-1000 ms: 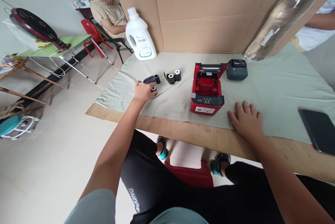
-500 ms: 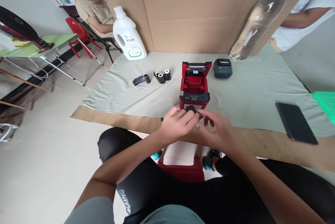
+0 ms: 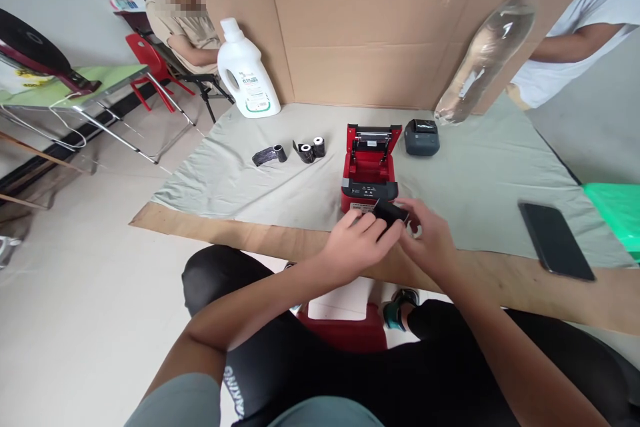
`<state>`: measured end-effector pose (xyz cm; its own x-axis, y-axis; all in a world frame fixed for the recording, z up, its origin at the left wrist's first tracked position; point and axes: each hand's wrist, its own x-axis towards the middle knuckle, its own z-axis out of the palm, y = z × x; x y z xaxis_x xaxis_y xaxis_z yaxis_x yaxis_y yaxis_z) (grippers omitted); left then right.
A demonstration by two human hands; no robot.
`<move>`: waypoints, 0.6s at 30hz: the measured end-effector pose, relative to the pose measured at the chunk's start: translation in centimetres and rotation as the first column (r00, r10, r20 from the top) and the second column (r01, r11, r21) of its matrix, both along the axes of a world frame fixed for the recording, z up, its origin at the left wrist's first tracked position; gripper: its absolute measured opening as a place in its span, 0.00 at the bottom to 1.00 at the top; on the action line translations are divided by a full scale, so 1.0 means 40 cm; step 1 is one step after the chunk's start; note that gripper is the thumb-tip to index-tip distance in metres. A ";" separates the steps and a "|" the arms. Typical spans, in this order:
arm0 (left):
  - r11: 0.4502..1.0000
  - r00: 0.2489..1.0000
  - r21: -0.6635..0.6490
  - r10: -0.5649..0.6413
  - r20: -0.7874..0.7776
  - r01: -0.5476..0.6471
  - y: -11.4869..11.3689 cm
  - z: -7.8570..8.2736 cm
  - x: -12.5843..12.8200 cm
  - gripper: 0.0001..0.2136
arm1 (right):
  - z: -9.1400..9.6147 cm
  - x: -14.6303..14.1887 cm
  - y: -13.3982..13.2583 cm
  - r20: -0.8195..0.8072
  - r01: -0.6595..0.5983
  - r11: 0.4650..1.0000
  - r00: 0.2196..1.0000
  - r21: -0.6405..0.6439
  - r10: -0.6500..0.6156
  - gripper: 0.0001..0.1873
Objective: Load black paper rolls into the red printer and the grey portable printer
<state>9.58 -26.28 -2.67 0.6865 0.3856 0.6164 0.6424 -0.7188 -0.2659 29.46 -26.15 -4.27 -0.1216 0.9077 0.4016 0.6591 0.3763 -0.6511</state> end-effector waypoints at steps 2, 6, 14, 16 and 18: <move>0.998 0.995 0.038 -0.044 0.085 0.041 0.006 0.004 -0.024 0.08 | 0.010 0.023 0.024 0.043 0.025 1.000 0.999 0.018 -0.026 0.22; 0.989 0.962 0.090 -0.135 0.238 0.116 0.055 -0.016 -0.070 0.08 | 0.050 0.046 0.102 0.033 0.020 1.000 0.999 -0.018 -0.020 0.22; 0.991 0.957 -0.119 -0.027 0.290 0.064 0.179 -0.097 -0.037 0.16 | 0.125 -0.041 0.327 0.365 -0.035 0.983 0.926 -0.182 0.100 0.21; 0.982 0.965 -0.179 -0.014 0.263 0.063 0.185 -0.104 -0.025 0.16 | 0.128 -0.072 0.350 0.463 -0.039 0.959 0.869 -0.282 0.172 0.21; 0.973 0.972 -0.215 -0.028 0.233 0.080 0.185 -0.108 -0.019 0.15 | 0.130 -0.093 0.363 0.543 -0.031 0.933 0.806 -0.360 0.236 0.20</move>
